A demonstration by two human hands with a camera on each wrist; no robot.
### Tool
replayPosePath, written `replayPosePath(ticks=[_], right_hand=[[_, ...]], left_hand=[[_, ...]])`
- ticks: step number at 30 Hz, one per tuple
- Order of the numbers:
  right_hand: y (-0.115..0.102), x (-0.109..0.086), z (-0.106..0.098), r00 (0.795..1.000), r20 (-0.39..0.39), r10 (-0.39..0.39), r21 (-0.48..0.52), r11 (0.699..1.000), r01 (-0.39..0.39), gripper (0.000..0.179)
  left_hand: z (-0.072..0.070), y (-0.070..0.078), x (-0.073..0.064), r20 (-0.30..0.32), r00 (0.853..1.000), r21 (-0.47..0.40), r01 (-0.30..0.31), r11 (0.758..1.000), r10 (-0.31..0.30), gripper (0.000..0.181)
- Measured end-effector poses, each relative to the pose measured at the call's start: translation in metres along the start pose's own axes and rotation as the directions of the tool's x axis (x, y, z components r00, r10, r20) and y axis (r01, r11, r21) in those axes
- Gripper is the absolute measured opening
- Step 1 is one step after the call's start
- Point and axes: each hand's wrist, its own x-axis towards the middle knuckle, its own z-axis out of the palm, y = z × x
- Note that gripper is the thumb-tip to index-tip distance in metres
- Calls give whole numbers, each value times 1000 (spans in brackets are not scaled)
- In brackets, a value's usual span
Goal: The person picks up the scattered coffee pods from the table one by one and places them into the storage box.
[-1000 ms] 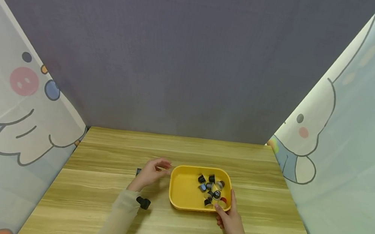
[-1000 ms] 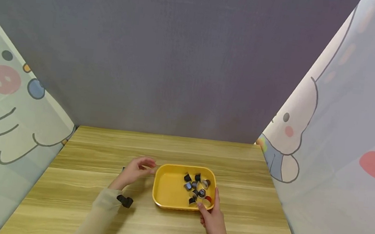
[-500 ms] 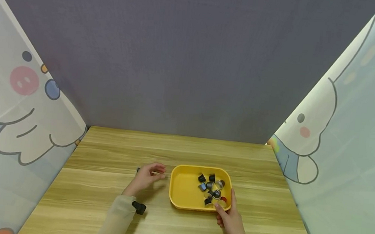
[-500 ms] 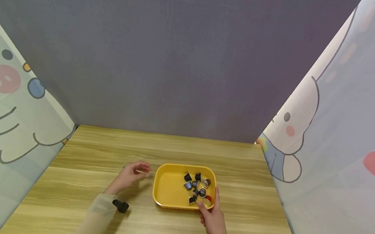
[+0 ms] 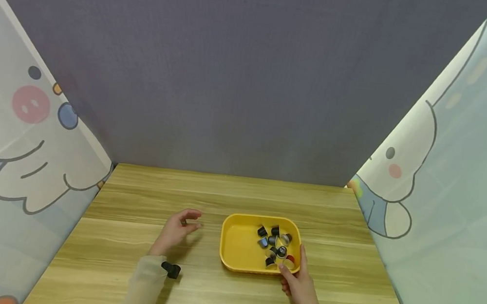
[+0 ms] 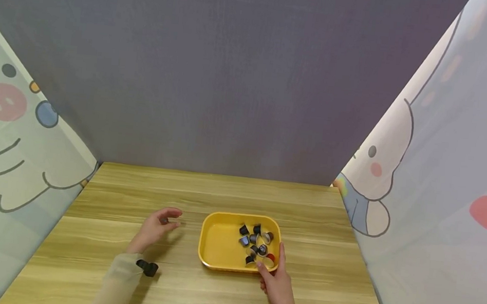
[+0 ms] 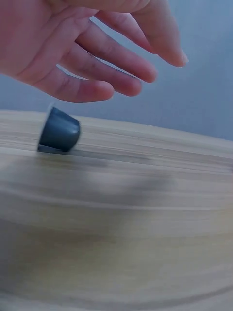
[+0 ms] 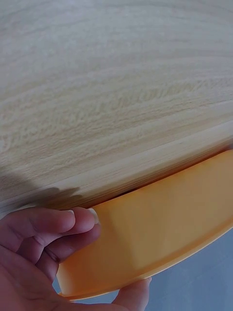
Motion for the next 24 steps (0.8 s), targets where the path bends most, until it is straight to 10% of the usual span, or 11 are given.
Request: replayPosePath(ticks=[12, 24], right_hand=[[-1, 0, -1, 1000, -3, 5, -15, 1000, -5, 95], [1, 0, -1, 1000, 4, 16, -13, 1000, -16, 94]], left_hand=[[-21, -16, -4, -106, 994, 45, 44, 998, -39, 40], [-12, -32, -9, -111, 989, 59, 104, 993, -96, 36]])
